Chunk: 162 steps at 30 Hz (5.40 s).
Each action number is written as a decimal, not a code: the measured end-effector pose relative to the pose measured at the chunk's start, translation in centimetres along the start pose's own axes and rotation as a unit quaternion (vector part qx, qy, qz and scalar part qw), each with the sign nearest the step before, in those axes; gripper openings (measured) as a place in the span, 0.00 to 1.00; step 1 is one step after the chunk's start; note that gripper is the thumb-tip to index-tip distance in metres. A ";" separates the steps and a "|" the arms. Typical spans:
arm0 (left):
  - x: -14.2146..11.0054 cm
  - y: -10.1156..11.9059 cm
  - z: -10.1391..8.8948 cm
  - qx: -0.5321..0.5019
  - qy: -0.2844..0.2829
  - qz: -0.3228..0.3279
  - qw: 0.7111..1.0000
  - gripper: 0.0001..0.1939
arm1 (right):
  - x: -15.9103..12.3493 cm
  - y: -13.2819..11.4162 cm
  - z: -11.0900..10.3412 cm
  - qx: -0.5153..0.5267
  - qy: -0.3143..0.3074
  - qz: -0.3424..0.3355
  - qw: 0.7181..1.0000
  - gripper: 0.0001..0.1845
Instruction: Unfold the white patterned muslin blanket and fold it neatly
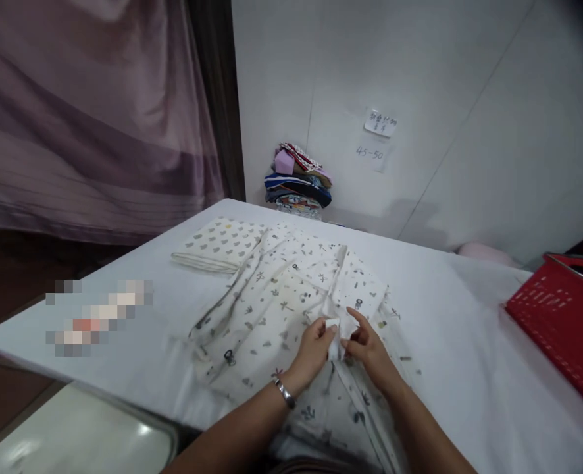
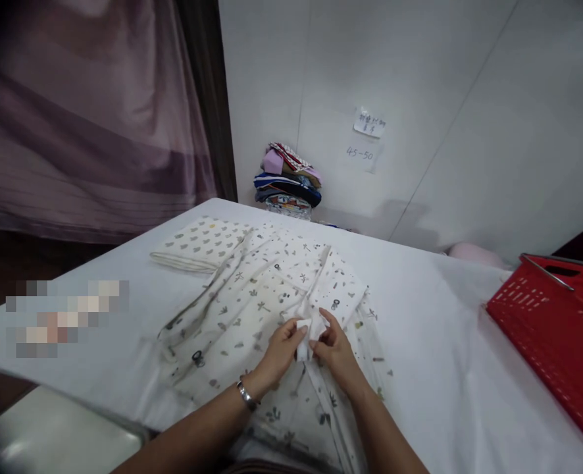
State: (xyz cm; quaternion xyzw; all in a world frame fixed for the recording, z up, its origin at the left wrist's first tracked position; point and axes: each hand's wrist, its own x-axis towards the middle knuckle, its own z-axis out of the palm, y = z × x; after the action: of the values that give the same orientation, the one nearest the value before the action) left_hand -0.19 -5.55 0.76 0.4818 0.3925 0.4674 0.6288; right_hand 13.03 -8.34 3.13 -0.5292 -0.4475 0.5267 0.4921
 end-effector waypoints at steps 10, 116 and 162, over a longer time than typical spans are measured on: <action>-1.3 2.5 -0.3 0.218 0.079 0.197 0.952 0.11 | -0.6 1.6 -0.8 0.139 0.116 -0.027 0.983 0.24; -2.7 1.1 3.7 0.450 -0.048 0.213 0.866 0.19 | -0.5 4.6 -2.1 -0.098 0.056 -0.193 0.975 0.31; 16.0 6.1 0.4 0.637 -0.197 0.194 0.720 0.27 | -1.7 3.2 -2.7 -0.184 0.145 -0.226 0.946 0.27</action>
State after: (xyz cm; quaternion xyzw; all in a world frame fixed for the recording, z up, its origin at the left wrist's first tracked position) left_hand 3.00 10.42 6.11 0.9153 0.3630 0.1136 0.1325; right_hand 15.50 -10.56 0.05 -0.5660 -0.5683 0.2284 0.5518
